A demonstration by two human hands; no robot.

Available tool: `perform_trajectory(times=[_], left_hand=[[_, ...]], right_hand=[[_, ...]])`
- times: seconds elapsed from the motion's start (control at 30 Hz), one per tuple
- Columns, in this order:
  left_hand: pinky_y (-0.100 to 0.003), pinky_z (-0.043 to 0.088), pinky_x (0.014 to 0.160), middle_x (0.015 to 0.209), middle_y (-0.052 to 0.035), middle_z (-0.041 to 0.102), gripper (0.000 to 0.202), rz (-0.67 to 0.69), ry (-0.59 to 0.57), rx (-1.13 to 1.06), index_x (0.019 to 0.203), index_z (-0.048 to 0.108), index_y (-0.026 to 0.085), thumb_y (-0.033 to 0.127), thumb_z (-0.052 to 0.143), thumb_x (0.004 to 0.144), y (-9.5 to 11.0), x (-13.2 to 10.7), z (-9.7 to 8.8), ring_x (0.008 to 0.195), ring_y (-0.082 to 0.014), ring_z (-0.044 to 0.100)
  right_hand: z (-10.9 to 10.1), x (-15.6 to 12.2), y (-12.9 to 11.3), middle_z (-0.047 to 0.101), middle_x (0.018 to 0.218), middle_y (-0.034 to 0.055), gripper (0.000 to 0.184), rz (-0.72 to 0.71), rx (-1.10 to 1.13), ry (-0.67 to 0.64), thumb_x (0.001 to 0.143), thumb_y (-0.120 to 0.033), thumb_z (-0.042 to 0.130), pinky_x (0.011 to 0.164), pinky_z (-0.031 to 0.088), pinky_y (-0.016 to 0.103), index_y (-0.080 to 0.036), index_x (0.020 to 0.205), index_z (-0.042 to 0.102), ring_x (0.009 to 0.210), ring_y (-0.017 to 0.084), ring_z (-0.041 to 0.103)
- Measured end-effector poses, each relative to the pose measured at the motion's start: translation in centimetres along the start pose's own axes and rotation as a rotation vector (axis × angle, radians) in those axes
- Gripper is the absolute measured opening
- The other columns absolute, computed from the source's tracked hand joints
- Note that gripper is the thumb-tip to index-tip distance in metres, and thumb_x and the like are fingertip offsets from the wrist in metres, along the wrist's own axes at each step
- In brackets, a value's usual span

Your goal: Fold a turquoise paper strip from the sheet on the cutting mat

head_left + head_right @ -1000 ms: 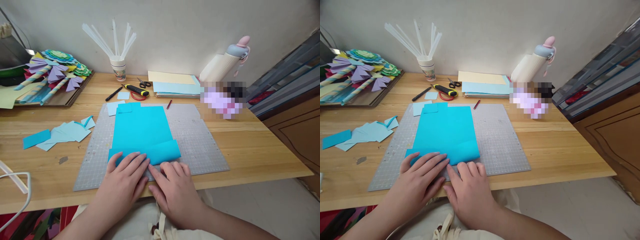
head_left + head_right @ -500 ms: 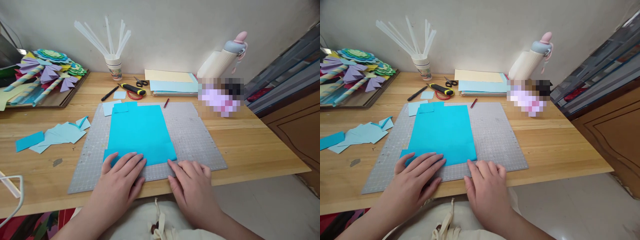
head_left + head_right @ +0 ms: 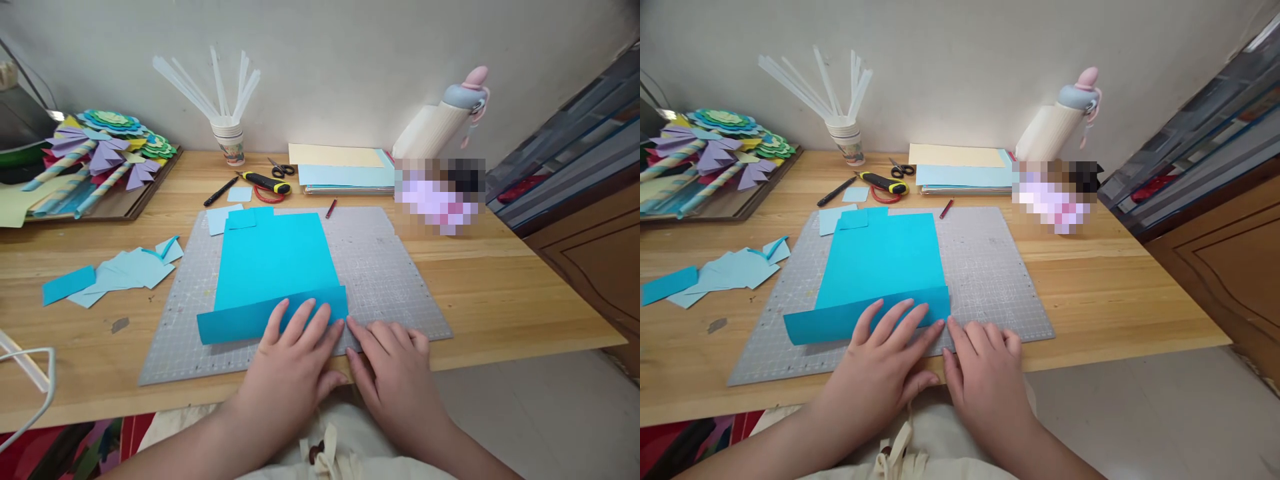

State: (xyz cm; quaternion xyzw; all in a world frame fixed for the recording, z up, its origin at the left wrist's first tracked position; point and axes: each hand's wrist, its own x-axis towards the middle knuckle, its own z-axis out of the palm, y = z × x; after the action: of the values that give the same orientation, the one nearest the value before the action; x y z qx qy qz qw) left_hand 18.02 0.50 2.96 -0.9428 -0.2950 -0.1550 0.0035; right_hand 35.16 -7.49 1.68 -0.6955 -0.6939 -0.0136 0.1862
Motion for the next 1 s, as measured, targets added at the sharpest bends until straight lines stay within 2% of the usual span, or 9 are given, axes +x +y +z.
perform_trajectory(times=[0.13, 0.37, 0.47, 0.6, 0.67, 0.77, 0.9, 1.0], left_hand=[[-0.041, 0.009, 0.115, 0.123, 0.0000, 0.065, 0.044, -0.077, 0.031, 0.046, 0.123, 0.063, 0.032, 0.058, 0.050, 0.089, 0.1, -0.7, -0.3, 0.116, -0.0234, 0.052], [-0.046, 0.019, 0.109, 0.109, -0.0078, 0.068, 0.038, -0.138, 0.110, 0.200, 0.117, 0.067, 0.026, 0.046, 0.041, 0.096, -1.7, -4.5, -1.9, 0.106, -0.0266, 0.053], [-0.049, 0.023, 0.106, 0.112, -0.0095, 0.066, 0.038, -0.181, 0.083, 0.260, 0.121, 0.064, 0.026, 0.044, 0.045, 0.095, -2.8, -6.5, -2.4, 0.109, -0.0282, 0.053], [-0.052, 0.029, 0.101, 0.114, -0.0131, 0.064, 0.044, -0.130, 0.039, 0.348, 0.128, 0.059, 0.021, 0.043, 0.050, 0.091, -4.2, -8.8, -2.9, 0.109, -0.0320, 0.052], [-0.053, 0.031, 0.100, 0.113, -0.0129, 0.064, 0.042, -0.165, 0.028, 0.374, 0.126, 0.059, 0.021, 0.042, 0.049, 0.091, -4.7, -9.6, -3.2, 0.109, -0.0324, 0.053], [-0.052, 0.034, 0.100, 0.112, -0.0129, 0.064, 0.035, -0.209, 0.019, 0.416, 0.119, 0.062, 0.018, 0.035, 0.047, 0.092, -5.1, -10.3, -3.5, 0.111, -0.0323, 0.055], [-0.052, 0.036, 0.097, 0.105, -0.0095, 0.066, 0.024, -0.156, 0.065, 0.473, 0.104, 0.066, 0.018, 0.027, 0.048, 0.090, -5.9, -10.5, -3.9, 0.105, -0.0308, 0.057], [-0.053, 0.035, 0.098, 0.102, -0.0077, 0.066, 0.022, -0.175, 0.041, 0.463, 0.096, 0.065, 0.018, 0.025, 0.046, 0.090, -6.5, -10.3, -4.5, 0.105, -0.0306, 0.057]], right_hand=[[0.0, 0.0, 0.0, 0.065, 0.085, 0.0061, 0.029, 0.007, 0.015, 0.012, 0.094, -0.027, 0.046, 0.076, 0.029, 0.039, -0.020, 0.116, 0.063, 0.080, 0.022, 0.054], [0.2, 0.2, 0.1, 0.064, 0.080, 0.0044, 0.027, 0.004, 0.063, 0.045, 0.093, -0.024, 0.046, 0.076, 0.029, 0.038, -0.019, 0.112, 0.065, 0.076, 0.020, 0.054], [0.3, 0.3, 0.2, 0.064, 0.078, 0.0038, 0.026, 0.003, 0.074, 0.063, 0.093, -0.022, 0.046, 0.075, 0.028, 0.037, -0.018, 0.108, 0.067, 0.074, 0.019, 0.053], [0.4, 0.5, 0.2, 0.063, 0.075, 0.0023, 0.024, 0.004, 0.078, 0.097, 0.093, -0.021, 0.047, 0.075, 0.028, 0.037, -0.018, 0.102, 0.069, 0.073, 0.018, 0.053], [0.5, 0.6, 0.2, 0.063, 0.074, 0.0015, 0.024, 0.001, 0.075, 0.103, 0.094, -0.021, 0.046, 0.075, 0.027, 0.037, -0.019, 0.101, 0.069, 0.072, 0.017, 0.053], [0.4, 0.6, 0.2, 0.063, 0.072, 0.0009, 0.024, -0.010, 0.059, 0.101, 0.094, -0.022, 0.046, 0.075, 0.027, 0.036, -0.019, 0.101, 0.069, 0.071, 0.016, 0.054], [0.4, 0.6, 0.3, 0.063, 0.071, 0.0004, 0.024, -0.022, 0.044, 0.099, 0.094, -0.023, 0.047, 0.076, 0.027, 0.036, -0.020, 0.100, 0.069, 0.070, 0.017, 0.054], [0.6, 0.5, 0.4, 0.063, 0.072, 0.0004, 0.022, -0.017, 0.046, 0.086, 0.093, -0.023, 0.048, 0.076, 0.027, 0.037, -0.020, 0.100, 0.069, 0.071, 0.017, 0.054]])
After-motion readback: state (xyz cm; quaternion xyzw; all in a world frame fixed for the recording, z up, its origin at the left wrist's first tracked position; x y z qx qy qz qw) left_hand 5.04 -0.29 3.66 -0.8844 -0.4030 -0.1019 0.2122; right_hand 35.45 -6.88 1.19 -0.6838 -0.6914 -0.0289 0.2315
